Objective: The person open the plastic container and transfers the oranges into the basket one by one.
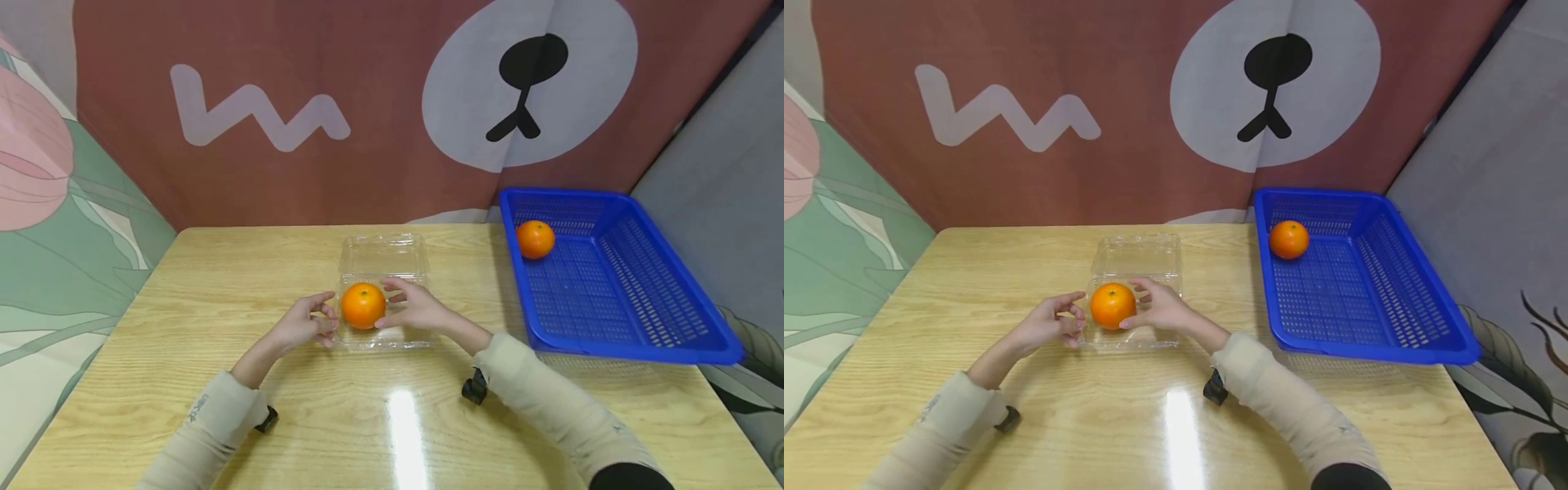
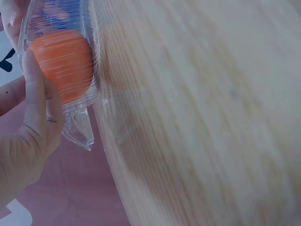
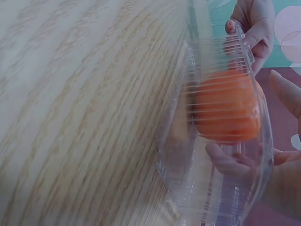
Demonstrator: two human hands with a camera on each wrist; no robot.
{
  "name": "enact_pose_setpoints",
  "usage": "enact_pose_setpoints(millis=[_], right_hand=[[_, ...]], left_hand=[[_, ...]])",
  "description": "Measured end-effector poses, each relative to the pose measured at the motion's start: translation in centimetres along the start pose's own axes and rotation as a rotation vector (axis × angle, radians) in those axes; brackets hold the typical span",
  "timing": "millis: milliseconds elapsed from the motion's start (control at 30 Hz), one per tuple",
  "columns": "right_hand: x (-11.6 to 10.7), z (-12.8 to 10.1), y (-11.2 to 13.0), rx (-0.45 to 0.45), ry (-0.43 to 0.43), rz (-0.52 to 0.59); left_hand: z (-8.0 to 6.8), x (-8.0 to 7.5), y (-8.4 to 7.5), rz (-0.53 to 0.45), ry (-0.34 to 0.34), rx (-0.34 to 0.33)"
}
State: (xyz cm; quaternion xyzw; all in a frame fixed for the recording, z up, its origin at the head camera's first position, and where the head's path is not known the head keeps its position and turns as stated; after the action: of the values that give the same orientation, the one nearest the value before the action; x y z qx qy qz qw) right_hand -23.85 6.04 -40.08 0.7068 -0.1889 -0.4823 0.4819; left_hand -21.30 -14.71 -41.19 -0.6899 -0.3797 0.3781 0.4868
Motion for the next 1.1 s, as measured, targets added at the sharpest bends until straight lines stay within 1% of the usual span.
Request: enact_pose_setpoints(millis=[300, 500, 767, 1100], right_hand=[[0.7, 0.5, 0.0, 0.014, -0.036, -0.013], [1.2, 0.9, -0.1, 0.022, -0.043, -0.009], [2.0, 1.2, -0.1, 0.066, -0.064, -0.024], [2.8, 1.3, 0.0, 0.105, -0.118, -0.016]], left_hand=[[0.0, -0.1, 0.1, -0.001, 0.005, 0.003], [0.1, -0.1, 0.2, 0.0, 0.003, 0.0], [0.1, -0.1, 0.1, 0.006, 0.001, 0.0], [0.0, -0.1, 0.1, 0.002, 0.005, -0.002]])
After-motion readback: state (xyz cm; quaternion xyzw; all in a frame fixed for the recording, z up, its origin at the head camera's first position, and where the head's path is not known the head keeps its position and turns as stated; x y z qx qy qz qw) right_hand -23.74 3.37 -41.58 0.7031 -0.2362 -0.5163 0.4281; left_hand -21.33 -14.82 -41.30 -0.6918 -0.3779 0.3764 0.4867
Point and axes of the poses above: each hand's wrist, its own z-axis towards the middle knuckle, its own x-axis out of the palm, y = z × x, the point moved 4 cm from there along z, towards the middle knuckle, and after that the axes turned 2 degrees about -y, right-handed, at the moved point
